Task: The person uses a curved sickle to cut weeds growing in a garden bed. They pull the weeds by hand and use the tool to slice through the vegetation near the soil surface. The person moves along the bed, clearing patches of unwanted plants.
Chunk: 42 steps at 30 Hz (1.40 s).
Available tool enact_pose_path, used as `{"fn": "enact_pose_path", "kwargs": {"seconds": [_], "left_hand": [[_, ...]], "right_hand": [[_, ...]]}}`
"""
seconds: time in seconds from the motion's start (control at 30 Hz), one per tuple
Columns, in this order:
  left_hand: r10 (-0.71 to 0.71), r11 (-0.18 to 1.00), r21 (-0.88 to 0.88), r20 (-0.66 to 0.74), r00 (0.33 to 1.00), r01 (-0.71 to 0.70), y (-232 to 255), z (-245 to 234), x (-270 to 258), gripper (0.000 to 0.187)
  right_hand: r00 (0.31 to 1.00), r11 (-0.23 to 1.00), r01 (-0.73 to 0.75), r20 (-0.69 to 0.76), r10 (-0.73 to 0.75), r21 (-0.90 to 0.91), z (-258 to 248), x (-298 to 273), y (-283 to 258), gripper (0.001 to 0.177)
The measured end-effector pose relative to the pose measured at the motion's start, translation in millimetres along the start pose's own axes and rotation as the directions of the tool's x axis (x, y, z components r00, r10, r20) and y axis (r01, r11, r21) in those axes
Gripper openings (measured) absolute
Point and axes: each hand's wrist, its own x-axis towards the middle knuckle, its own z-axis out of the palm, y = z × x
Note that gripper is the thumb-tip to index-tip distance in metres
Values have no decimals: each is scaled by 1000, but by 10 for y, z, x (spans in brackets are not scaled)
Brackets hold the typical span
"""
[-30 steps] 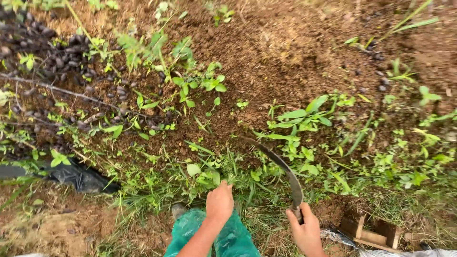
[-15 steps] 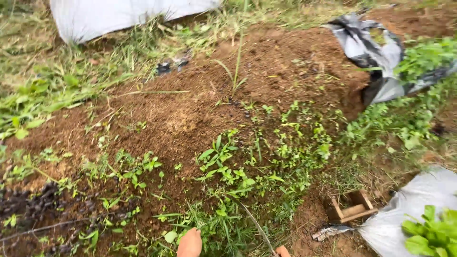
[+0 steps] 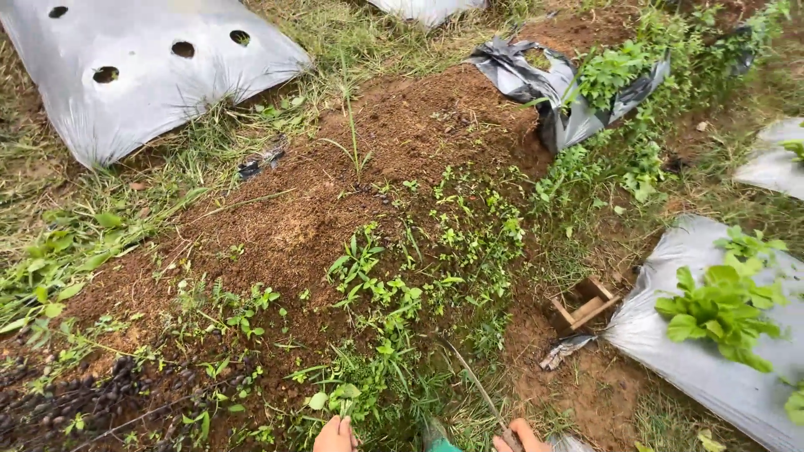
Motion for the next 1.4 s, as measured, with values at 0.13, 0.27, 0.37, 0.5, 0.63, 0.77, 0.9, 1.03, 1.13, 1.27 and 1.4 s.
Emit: {"fn": "enact_pose_path", "kwargs": {"seconds": [0.13,0.27,0.37,0.5,0.63,0.77,0.9,1.03,1.13,1.27,1.4], "left_hand": [[17,972,-234,-10,1000,-19,4,-423,-401,38],[-39,922,-388,-55,998,15,159,-750,-803,37],[-23,975,-218,96,995,44,241,-1063,-1018,40],[44,946,-325,143,989,5,293,-1202,-1319,34],[121,954,-289,153,981,-72,454,-1313,-1627,39],[149,949,-298,141,979,-102,548,-1214,-1579,60],[104,957,-285,176,979,-50,722,-1429,-1830,55],[122,955,-288,146,982,-76,705,-1380,-1729,57],[112,954,-293,155,982,-62,858,-1381,-1738,57],[156,957,-271,164,974,-107,1057,-1226,-1587,60],[180,965,-222,158,971,-143,1297,-1216,-1592,61]], "right_hand": [[986,984,-155,53,160,-91,-300,-757,-608,40],[990,989,-131,51,135,-64,-477,-1187,-849,32],[998,990,-59,11,61,-131,-476,-1395,-845,32],[1000,995,-17,7,18,-102,-488,-1711,-989,30],[1000,998,-20,-21,18,-67,-433,-1873,-1087,27],[998,995,18,-50,-23,-102,-398,-1839,-1060,28],[1000,994,15,0,-15,-108,-471,-1741,-1077,36],[999,999,47,14,-47,11,-611,-1786,-1273,37],[998,995,62,-11,-61,75,-709,-1739,-1342,30],[988,967,153,-53,-145,205,-837,-1630,-1329,18],[995,985,95,-44,-90,147,-996,-1611,-1419,21]]}}
